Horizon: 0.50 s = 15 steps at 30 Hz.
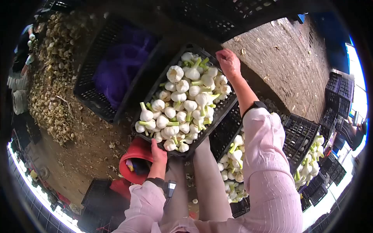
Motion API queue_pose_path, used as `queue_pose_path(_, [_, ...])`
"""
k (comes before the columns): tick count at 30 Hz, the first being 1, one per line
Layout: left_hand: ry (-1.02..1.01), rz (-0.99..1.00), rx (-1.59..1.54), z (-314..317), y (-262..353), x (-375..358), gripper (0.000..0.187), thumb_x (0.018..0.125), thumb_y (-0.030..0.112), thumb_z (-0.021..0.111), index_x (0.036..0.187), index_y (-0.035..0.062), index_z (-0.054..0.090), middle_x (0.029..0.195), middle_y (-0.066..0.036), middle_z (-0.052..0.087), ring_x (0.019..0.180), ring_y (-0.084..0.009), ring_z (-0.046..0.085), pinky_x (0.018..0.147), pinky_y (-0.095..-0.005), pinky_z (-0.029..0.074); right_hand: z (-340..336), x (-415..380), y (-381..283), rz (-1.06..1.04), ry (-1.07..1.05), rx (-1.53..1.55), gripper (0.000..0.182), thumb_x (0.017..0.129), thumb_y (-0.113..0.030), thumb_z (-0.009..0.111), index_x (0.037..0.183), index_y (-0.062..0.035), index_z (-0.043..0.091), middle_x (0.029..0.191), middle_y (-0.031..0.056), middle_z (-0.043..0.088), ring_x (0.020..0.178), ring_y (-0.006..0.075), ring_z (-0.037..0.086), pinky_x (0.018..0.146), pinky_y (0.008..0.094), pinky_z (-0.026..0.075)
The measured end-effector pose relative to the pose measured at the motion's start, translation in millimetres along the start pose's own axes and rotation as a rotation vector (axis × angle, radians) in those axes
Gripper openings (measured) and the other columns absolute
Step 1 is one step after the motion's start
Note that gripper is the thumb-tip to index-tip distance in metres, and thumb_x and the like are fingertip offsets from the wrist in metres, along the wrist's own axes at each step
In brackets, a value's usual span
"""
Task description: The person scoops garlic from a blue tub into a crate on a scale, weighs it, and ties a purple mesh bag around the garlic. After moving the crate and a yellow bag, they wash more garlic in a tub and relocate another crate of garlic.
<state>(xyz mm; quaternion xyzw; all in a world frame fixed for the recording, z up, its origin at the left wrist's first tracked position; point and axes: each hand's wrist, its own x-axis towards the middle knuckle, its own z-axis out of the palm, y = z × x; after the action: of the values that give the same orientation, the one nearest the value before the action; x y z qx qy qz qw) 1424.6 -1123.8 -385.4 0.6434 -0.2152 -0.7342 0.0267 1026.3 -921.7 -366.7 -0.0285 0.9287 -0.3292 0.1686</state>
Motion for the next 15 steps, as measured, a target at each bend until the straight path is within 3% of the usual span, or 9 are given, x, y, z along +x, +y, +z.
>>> queue_pose_path(3, [-0.029, -0.001, 0.004, 11.5, 8.6, -8.7, 0.055, 0.081, 0.030, 0.053, 0.120, -0.0007, 0.030, 0.119, -0.012, 0.040, 0.106, -0.0228, 0.044, 0.088, -0.0361, 0.038, 4.4, -17.1, -0.7, -0.384, 0.113, -0.339, 0.017, 0.067, -0.018, 0.060, 0.083, -0.0144, 0.064, 0.107, 0.0149, 0.055, 0.099, 0.0296, 0.051, 0.083, 0.0331, 0.043])
queue_pose_path(5, [-0.026, -0.010, -0.001, 12.0, 10.3, -7.5, 0.052, 0.082, 0.029, 0.053, 0.118, -0.0006, 0.031, 0.116, -0.012, 0.042, 0.104, -0.0229, 0.045, 0.087, -0.0364, 0.040, 15.4, -28.5, -4.5, -0.320, -0.020, -0.487, 0.022, 0.063, -0.021, 0.061, 0.084, -0.0157, 0.065, 0.113, 0.0138, 0.051, 0.112, 0.0291, 0.041, 0.089, 0.0395, 0.036])
queue_pose_path(7, [-0.031, -0.010, 0.001, 14.8, 12.3, -8.2, 0.050, 0.082, 0.028, 0.053, 0.117, -0.0007, 0.032, 0.115, -0.012, 0.043, 0.103, -0.0231, 0.046, 0.086, -0.0366, 0.041, 27.8, -30.7, -7.5, -0.205, -0.023, -0.480, 0.018, 0.064, -0.020, 0.060, 0.080, -0.0129, 0.064, 0.114, 0.0145, 0.050, 0.114, 0.0277, 0.039, 0.091, 0.0413, 0.034])
queue_pose_path(11, [-0.018, -0.074, 0.066, 17.1, 18.9, -14.6, 0.051, 0.080, 0.029, 0.056, 0.116, 0.0011, 0.033, 0.115, -0.013, 0.042, 0.103, -0.0237, 0.046, 0.086, -0.0387, 0.041, 23.0, -22.5, 1.8, -0.316, -0.015, -0.549, 0.010, 0.065, -0.015, 0.059, 0.072, -0.0075, 0.060, 0.111, 0.0094, 0.053, 0.110, 0.0279, 0.041, 0.087, 0.0386, 0.037])
queue_pose_path(12, [-0.008, -0.085, 0.073, 14.8, 19.0, -14.1, 0.051, 0.080, 0.030, 0.055, 0.116, 0.0020, 0.033, 0.116, -0.012, 0.042, 0.103, -0.0238, 0.046, 0.085, -0.0392, 0.041, -0.2, -28.7, -11.3, -0.274, -0.147, -0.417, 0.010, 0.065, -0.013, 0.060, 0.073, -0.0070, 0.060, 0.103, 0.0085, 0.057, 0.102, 0.0260, 0.049, 0.082, 0.0340, 0.041])
queue_pose_path(13, [-0.003, -0.094, 0.079, 13.3, 18.7, -11.6, 0.050, 0.080, 0.030, 0.055, 0.116, 0.0029, 0.033, 0.116, -0.012, 0.041, 0.104, -0.0238, 0.045, 0.085, -0.0396, 0.041, -32.2, -26.4, -28.0, 0.122, -0.480, -0.152, 0.010, 0.067, -0.011, 0.062, 0.076, -0.0058, 0.060, 0.098, 0.0107, 0.059, 0.093, 0.0227, 0.055, 0.078, 0.0296, 0.043])
queue_pose_path(14, [-0.078, -0.107, 0.086, 15.6, 22.9, -13.1, 0.054, 0.079, 0.033, 0.056, 0.116, 0.0036, 0.031, 0.117, -0.011, 0.039, 0.106, -0.0237, 0.043, 0.086, -0.0396, 0.040, -61.1, -29.3, -17.8, 0.255, -0.446, 0.359, 0.012, 0.072, -0.011, 0.061, 0.083, -0.0052, 0.060, 0.094, 0.0109, 0.061, 0.089, 0.0194, 0.057, 0.077, 0.0290, 0.044])
queue_pose_path(15, [-0.067, -0.107, 0.093, 12.0, 21.0, -8.9, 0.056, 0.078, 0.034, 0.057, 0.117, 0.0036, 0.030, 0.118, -0.011, 0.038, 0.106, -0.0235, 0.042, 0.086, -0.0395, 0.039, -95.9, -35.2, -23.9, 0.314, -0.455, 0.744, 0.017, 0.076, -0.014, 0.058, 0.090, -0.0039, 0.059, 0.101, 0.0107, 0.058, 0.093, 0.0223, 0.056, 0.080, 0.0335, 0.044])
